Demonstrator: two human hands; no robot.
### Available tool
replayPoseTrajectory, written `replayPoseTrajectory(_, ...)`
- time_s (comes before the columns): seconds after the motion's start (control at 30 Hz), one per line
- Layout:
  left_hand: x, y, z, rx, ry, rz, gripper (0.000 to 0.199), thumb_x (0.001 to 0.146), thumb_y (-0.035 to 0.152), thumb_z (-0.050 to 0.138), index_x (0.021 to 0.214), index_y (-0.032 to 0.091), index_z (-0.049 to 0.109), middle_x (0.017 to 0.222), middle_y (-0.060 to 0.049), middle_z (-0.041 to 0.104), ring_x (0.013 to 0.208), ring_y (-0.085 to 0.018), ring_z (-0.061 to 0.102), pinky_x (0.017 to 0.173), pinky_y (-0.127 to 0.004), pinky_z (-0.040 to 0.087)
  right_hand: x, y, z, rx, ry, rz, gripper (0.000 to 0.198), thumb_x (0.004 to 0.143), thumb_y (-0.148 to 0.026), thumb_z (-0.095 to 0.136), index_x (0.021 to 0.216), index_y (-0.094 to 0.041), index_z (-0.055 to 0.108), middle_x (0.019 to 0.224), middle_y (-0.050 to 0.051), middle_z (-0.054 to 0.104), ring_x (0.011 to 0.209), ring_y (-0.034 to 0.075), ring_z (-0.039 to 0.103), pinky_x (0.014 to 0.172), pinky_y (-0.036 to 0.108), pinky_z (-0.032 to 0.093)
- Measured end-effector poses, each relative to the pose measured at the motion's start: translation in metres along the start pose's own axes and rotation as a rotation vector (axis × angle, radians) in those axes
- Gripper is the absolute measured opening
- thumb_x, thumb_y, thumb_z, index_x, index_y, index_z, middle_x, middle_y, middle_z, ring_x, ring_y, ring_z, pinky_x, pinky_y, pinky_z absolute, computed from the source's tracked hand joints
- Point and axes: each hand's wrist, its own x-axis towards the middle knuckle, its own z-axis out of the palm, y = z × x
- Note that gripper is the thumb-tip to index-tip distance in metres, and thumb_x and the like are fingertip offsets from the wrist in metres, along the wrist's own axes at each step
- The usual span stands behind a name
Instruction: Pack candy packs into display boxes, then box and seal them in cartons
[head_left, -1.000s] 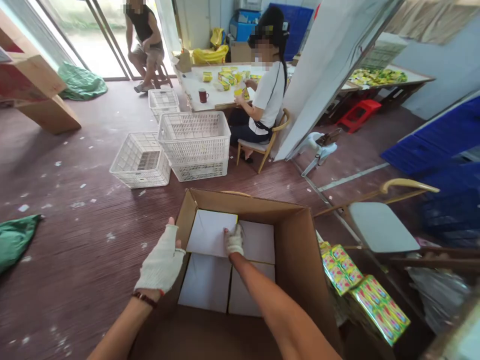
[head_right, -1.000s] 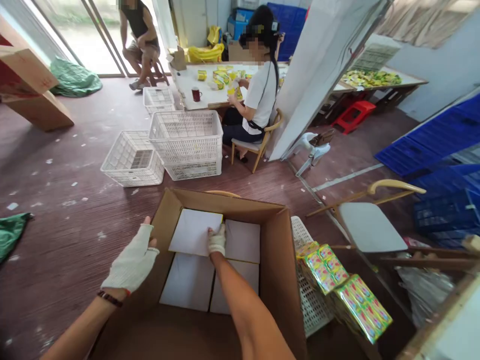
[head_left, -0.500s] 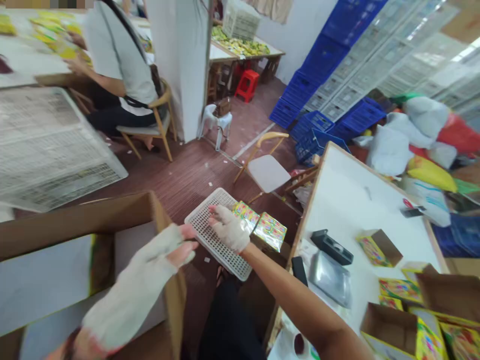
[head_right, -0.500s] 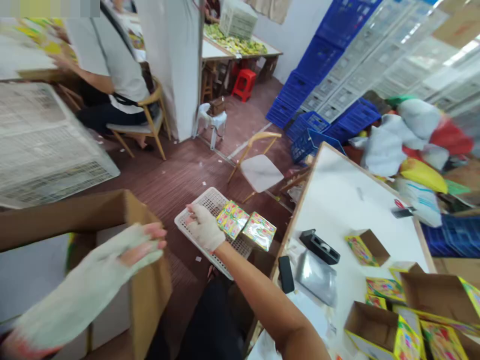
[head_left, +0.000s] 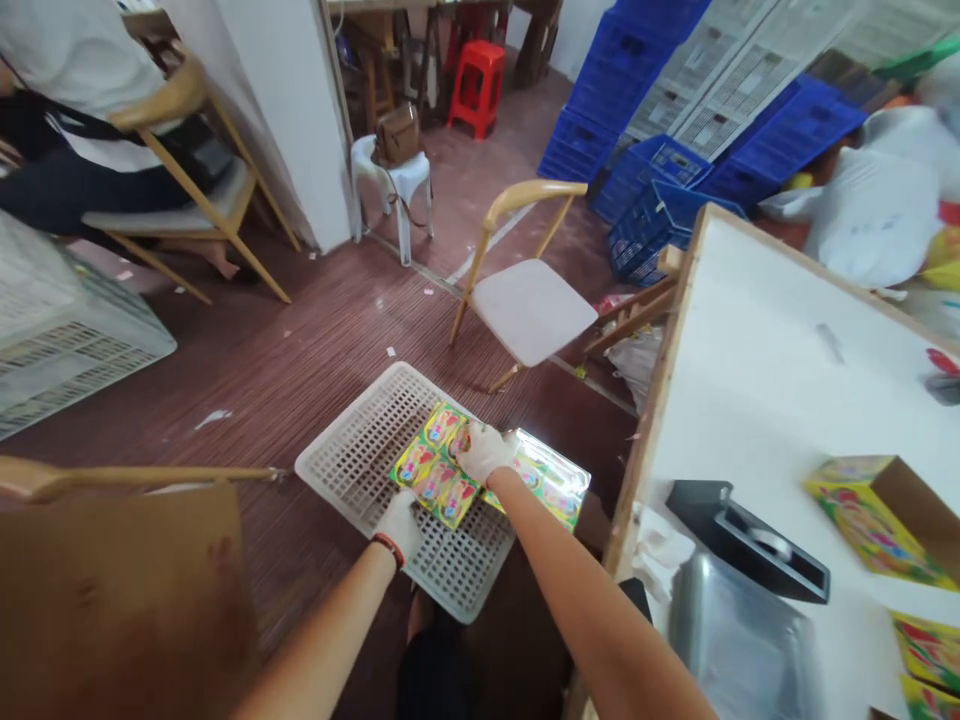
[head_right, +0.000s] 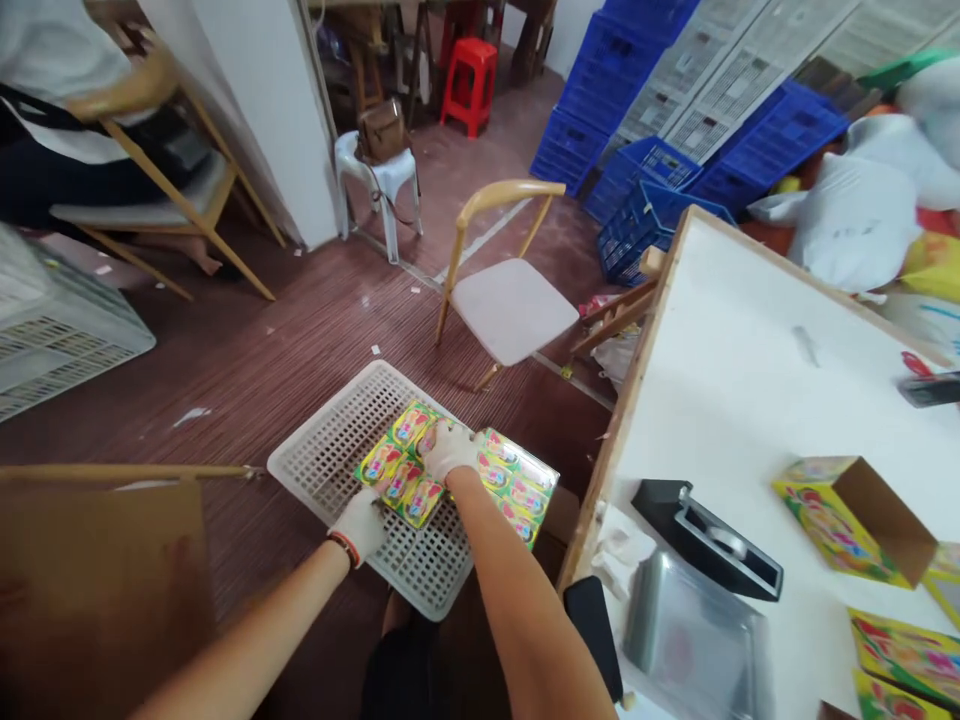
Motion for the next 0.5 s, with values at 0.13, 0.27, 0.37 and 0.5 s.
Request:
replayPoseTrajectory(0.13, 0.017, 0.003, -0.02, -0.177, 0.009, -0.031, 0.047, 0.08, 0.014, 0.053, 0.127, 0.012, 0.054, 0.094, -0.01, 0.073, 0.083, -0.023, 0.071, 0.083, -0.038, 0.056, -0.021, -0.005, 0.006, -0.001, -0.021, -0.086, 0.06, 0.081, -0.049, 0.057, 0.133, -0.022, 0.047, 0.124, 0.017, 0.052, 0.111, 0.034, 0.054, 0.097, 0.05, 0.039)
replayPoseTrajectory(0.27, -0.009, 0.035, -0.045, -0.078, 0.01, -0.143, 0.043, 0.08, 0.024, 0.057, 0.12, 0.01, 0.058, 0.094, -0.013, 0.073, 0.08, -0.026, 0.072, 0.078, -0.041, 0.058, -0.057, -0.01, -0.009, 0.06, -0.111, -0.187, 0.071, 0.066, -0.047, 0.073, 0.128, -0.018, 0.054, 0.125, 0.019, 0.046, 0.115, 0.034, 0.05, 0.097, 0.043, 0.043)
replayPoseTrajectory(0.37, -0.042, 0.076, -0.048, 0.084, 0.014, -0.247, 0.039, 0.079, 0.031, 0.056, 0.111, 0.01, 0.061, 0.086, -0.013, 0.074, 0.073, -0.027, 0.071, 0.071, -0.041, 0.059, -0.097, -0.008, -0.032, 0.15, -0.132, -0.304, 0.078, 0.053, -0.042, 0.082, 0.12, -0.011, 0.058, 0.118, 0.018, 0.048, 0.112, 0.033, 0.051, 0.099, 0.042, 0.044)
replayPoseTrajectory(0.5, -0.102, 0.14, -0.03, 0.279, -0.073, -0.349, 0.038, 0.072, 0.035, 0.06, 0.101, 0.011, 0.064, 0.084, -0.014, 0.074, 0.068, -0.028, 0.07, 0.063, -0.039, 0.059, -0.168, -0.003, -0.079, 0.228, 0.173, -0.601, 0.113, 0.048, -0.035, 0.084, 0.144, -0.016, 0.029, 0.14, 0.02, 0.033, 0.129, 0.039, 0.038, 0.105, 0.051, 0.04)
